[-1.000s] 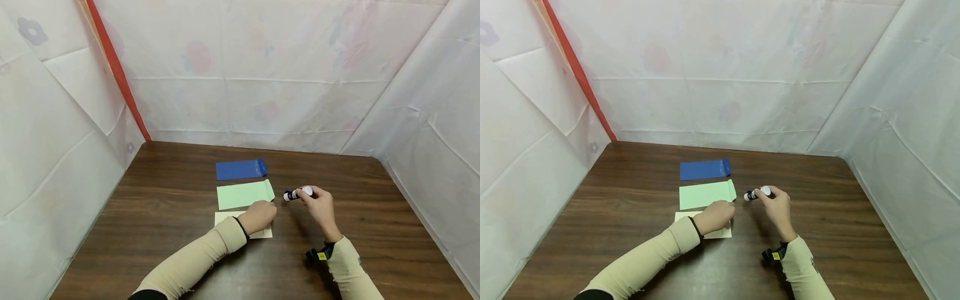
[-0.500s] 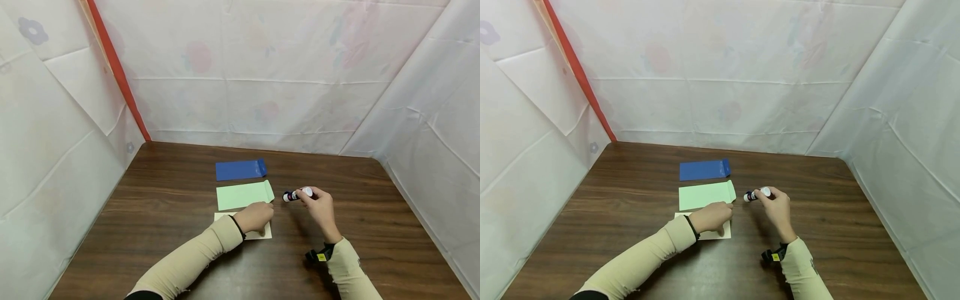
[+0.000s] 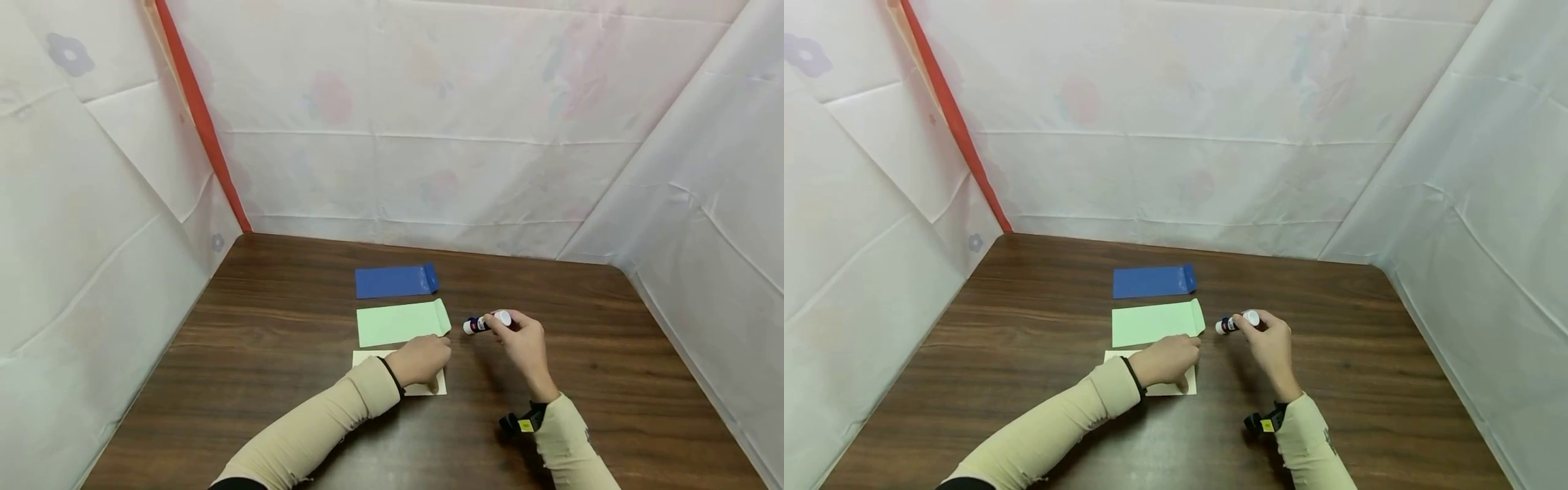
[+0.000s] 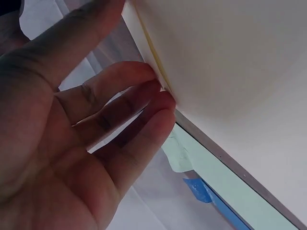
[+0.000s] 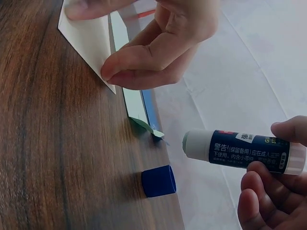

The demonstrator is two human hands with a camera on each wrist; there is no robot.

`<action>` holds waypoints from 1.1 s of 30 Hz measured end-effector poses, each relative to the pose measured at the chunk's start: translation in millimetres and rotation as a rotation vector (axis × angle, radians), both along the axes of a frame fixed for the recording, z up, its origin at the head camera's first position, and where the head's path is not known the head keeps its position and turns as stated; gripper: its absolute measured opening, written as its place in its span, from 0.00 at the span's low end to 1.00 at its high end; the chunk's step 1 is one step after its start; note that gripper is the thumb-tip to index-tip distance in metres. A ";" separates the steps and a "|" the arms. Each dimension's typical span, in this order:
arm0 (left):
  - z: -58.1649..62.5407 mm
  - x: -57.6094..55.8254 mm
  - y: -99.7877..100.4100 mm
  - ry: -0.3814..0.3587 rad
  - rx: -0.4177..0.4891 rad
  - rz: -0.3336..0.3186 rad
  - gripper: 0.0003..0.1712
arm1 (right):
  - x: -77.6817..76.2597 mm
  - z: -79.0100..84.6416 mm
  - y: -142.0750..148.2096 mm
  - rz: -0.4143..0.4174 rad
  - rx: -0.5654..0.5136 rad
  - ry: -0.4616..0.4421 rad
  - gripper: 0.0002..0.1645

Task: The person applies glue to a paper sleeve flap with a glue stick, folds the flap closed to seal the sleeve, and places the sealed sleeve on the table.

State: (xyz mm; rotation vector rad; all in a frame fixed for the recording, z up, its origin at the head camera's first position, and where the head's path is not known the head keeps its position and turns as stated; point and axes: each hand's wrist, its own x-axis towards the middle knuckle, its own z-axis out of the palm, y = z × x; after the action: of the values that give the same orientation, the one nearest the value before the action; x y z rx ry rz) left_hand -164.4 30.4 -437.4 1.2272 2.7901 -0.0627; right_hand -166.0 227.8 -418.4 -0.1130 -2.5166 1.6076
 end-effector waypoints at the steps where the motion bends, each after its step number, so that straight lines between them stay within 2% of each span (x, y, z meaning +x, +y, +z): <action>1: 0.3 0.6 1.0 0.002 -0.010 0.003 0.16 | 0.6 0.8 -0.1 -0.003 -0.001 -0.004 0.16; 3: -0.1 0.9 2.0 0.013 -0.017 -0.004 0.16 | 0.6 0.8 0.6 -0.005 0.002 -0.015 0.15; 8: -3.9 -1.9 1.5 0.098 0.015 -0.049 0.03 | -4.4 -8.9 6.4 -0.001 0.008 0.003 0.17; 11: -4.3 -2.5 1.8 0.133 0.020 -0.058 0.06 | -3.6 -8.7 7.6 0.000 0.005 0.030 0.18; 13: -3.6 -2.1 2.8 0.117 0.016 -0.050 0.02 | -2.2 -7.8 8.4 -0.002 0.004 0.037 0.18; 17: -1.9 -1.4 3.8 0.054 0.004 -0.017 0.13 | -1.5 -8.2 8.4 -0.016 0.000 0.032 0.18; 19: -1.9 -1.2 3.5 0.049 0.010 -0.010 0.14 | -2.3 -8.8 7.8 -0.019 -0.005 0.022 0.18; 23: -3.1 0.2 -0.6 0.104 0.030 -0.021 0.05 | -4.1 -10.3 5.7 -0.012 -0.006 0.000 0.19; 26: -3.3 1.8 -5.0 0.136 0.046 -0.037 0.08 | -3.5 -11.6 3.6 -0.009 -0.011 -0.009 0.18; 30: -2.3 2.2 -7.8 0.089 0.052 -0.025 0.05 | -4.0 -11.8 2.5 0.001 -0.010 0.008 0.18; 33: -0.8 0.1 -6.8 0.052 0.045 0.001 0.12 | -6.2 -10.2 3.3 0.011 -0.005 0.038 0.18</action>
State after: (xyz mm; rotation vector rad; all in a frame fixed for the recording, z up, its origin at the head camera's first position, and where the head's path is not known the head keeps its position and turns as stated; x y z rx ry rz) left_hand -164.3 23.5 -438.2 1.2519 2.8514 -0.0326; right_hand -172.2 231.1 -428.6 -0.0683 -2.4889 1.6048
